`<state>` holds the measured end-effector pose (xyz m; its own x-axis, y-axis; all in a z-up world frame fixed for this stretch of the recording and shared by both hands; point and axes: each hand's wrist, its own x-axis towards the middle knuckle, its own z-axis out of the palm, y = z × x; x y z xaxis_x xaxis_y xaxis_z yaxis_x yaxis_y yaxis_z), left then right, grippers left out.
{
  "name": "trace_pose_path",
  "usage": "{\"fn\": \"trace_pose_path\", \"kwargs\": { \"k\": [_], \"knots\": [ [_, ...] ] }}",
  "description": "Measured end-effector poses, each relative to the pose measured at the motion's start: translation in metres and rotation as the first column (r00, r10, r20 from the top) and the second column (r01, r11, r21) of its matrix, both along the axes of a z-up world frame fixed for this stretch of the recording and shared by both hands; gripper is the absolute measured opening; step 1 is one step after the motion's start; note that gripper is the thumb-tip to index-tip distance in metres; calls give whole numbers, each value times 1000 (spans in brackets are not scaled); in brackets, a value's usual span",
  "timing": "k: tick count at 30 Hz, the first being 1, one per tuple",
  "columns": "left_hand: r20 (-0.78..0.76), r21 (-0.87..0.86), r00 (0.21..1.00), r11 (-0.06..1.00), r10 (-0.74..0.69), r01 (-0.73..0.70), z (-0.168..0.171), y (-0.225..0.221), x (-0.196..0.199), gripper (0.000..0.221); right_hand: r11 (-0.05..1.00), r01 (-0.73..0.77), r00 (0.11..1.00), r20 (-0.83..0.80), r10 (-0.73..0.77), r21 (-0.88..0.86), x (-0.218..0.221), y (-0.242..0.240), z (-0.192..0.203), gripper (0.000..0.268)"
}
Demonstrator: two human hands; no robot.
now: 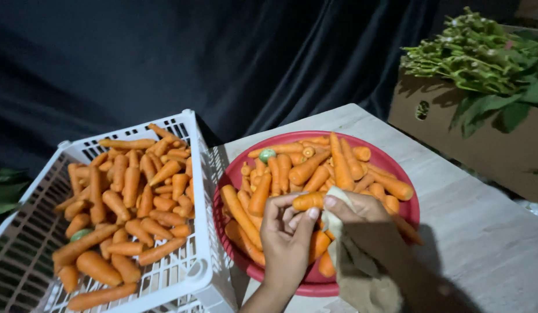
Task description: The person is cleaning individual carrots by wiping them with a cloth and then transferring them from a bowl to a storage crate.
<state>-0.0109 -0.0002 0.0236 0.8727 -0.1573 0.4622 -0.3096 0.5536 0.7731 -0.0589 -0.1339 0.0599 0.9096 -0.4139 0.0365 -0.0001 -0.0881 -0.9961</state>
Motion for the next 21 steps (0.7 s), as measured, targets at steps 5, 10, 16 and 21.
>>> {"fn": "trace_pose_path", "kwargs": {
  "k": [5,10,16,21],
  "knots": [
    [71,82,994,993,84,-90,18,-1,-4,26,990,60,996,78,-50,-125,5,-13,-15,35],
    [11,147,980,969,200,-200,23,-1,8,26,995,34,983,184,-16,-94,8,-14,-25,41],
    [159,47,866,873,473,-486,36,11,37,46,974,163,946,303,-110,-156,-6,8,0,46],
    [119,183,740,718,662,-672,46,16,57,36,961,173,954,280,-109,-214,-4,6,0,50]
  ]
}}
